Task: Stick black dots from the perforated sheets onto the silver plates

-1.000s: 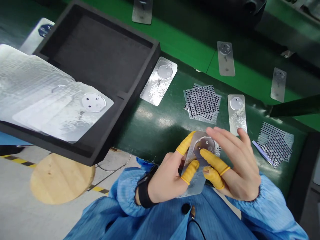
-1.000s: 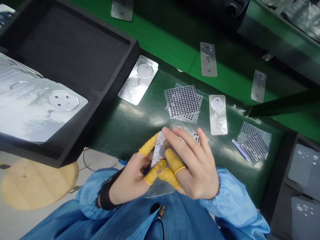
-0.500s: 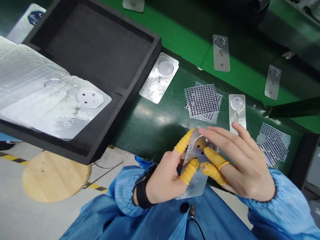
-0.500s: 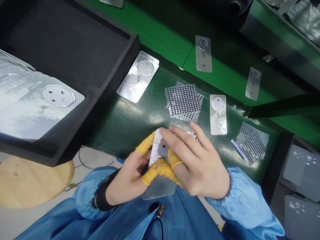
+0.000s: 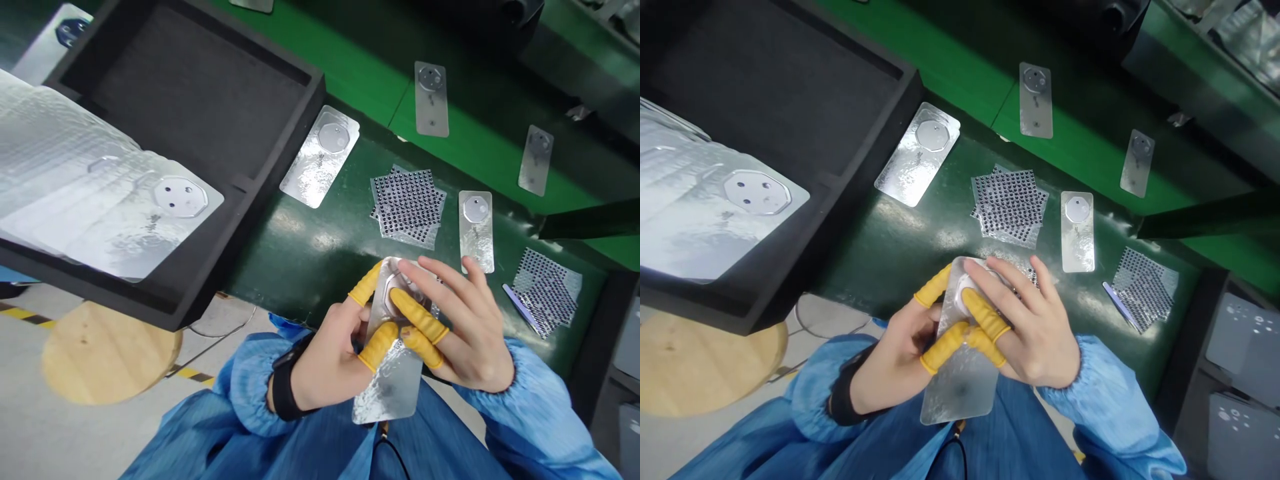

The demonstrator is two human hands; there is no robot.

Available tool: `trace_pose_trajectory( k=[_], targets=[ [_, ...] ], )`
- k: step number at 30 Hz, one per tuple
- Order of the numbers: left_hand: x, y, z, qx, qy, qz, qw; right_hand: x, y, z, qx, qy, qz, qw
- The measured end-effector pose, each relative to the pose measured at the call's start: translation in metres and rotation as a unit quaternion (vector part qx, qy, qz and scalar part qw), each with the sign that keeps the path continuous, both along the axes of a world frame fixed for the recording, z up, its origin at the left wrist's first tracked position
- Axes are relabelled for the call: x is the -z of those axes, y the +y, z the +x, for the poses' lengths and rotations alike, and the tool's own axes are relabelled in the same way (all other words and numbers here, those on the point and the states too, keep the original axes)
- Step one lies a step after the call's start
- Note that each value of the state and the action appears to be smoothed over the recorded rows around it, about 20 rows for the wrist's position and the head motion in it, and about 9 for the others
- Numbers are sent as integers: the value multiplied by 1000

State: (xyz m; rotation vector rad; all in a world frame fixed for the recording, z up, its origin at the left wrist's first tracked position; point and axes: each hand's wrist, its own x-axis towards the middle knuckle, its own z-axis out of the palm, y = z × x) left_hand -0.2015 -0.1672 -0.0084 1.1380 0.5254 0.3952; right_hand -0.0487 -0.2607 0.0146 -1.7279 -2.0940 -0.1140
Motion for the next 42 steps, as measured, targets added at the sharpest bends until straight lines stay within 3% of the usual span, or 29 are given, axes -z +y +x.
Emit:
trace_pose_trajectory(
  k=[4,7,9,11,13,15,22,26,32,38,42],
  targets=[
    [8,-2,-2,22,3,28,999,18,-3,-5,25,43,6,999],
    [12,-5,0,19,3,-9,1000,30,-3,-2,14,158,16,987],
    [13,-6,3,11,-15,-59,998,36,-3,-1,30,272,49,961],
    [12,-6,8,-8,-31,-80,996,41,-1,-4,74,387,79,916],
    [11,-4,13,-27,-40,-58,997,44,2,-10,108,467,79,874],
    [9,-1,18,-45,-38,-21,998,46,4,-16,113,502,66,855],
    [9,3,28,-126,28,19,991,47,7,-19,72,507,47,857],
    [10,-3,29,-142,22,-17,990,54,4,-24,87,488,79,865],
    [13,-1,28,-137,28,-80,987,68,6,-28,120,506,109,847],
    [7,-10,17,-168,6,-100,981,56,8,-25,23,513,56,856],
    [6,-12,15,-156,2,-104,982,50,6,-29,37,505,68,860]
  ],
)
